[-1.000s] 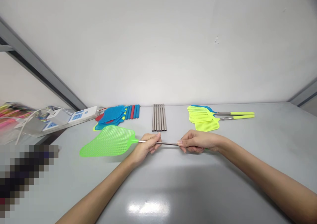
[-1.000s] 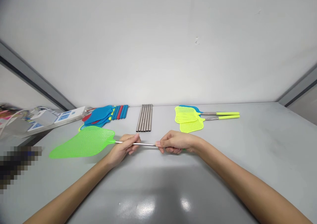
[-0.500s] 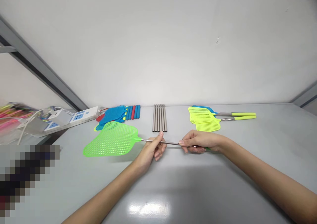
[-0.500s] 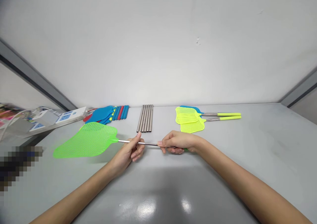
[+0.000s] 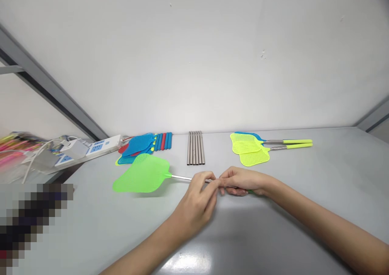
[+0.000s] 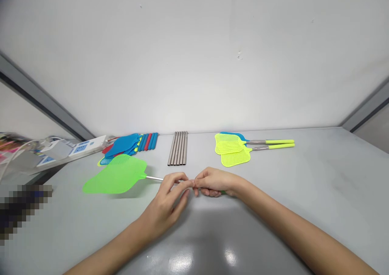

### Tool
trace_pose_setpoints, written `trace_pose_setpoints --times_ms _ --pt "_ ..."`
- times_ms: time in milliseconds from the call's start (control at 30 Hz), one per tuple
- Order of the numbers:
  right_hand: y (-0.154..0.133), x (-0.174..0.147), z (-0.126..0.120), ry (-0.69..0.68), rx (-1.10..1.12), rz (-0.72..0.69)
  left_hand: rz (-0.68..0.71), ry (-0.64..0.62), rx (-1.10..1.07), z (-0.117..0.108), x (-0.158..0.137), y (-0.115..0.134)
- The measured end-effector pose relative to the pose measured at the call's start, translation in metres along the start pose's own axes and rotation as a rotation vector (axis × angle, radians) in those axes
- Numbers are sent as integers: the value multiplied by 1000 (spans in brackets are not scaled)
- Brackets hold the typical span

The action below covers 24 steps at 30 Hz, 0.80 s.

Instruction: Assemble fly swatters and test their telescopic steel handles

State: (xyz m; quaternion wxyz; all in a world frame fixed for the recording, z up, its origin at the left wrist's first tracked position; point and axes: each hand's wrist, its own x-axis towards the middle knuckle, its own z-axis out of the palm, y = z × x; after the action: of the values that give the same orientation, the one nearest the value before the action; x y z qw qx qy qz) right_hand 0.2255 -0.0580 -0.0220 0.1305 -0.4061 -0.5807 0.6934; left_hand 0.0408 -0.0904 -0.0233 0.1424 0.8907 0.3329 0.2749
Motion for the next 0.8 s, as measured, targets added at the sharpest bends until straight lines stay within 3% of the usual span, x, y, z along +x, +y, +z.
trace_pose_setpoints --times_ms 67,200,500,800 --pt "1 1 4 -11 9 0 -2 -28 112 0 1 -2" --pt "3 2 7 1 7 7 -27 -210 211 4 1 -6" --pt "5 2 6 -63 8 33 5 -201 319 14 -4 -14" --pt "4 4 5 -31 31 54 -33 -242 273 5 8 -20"
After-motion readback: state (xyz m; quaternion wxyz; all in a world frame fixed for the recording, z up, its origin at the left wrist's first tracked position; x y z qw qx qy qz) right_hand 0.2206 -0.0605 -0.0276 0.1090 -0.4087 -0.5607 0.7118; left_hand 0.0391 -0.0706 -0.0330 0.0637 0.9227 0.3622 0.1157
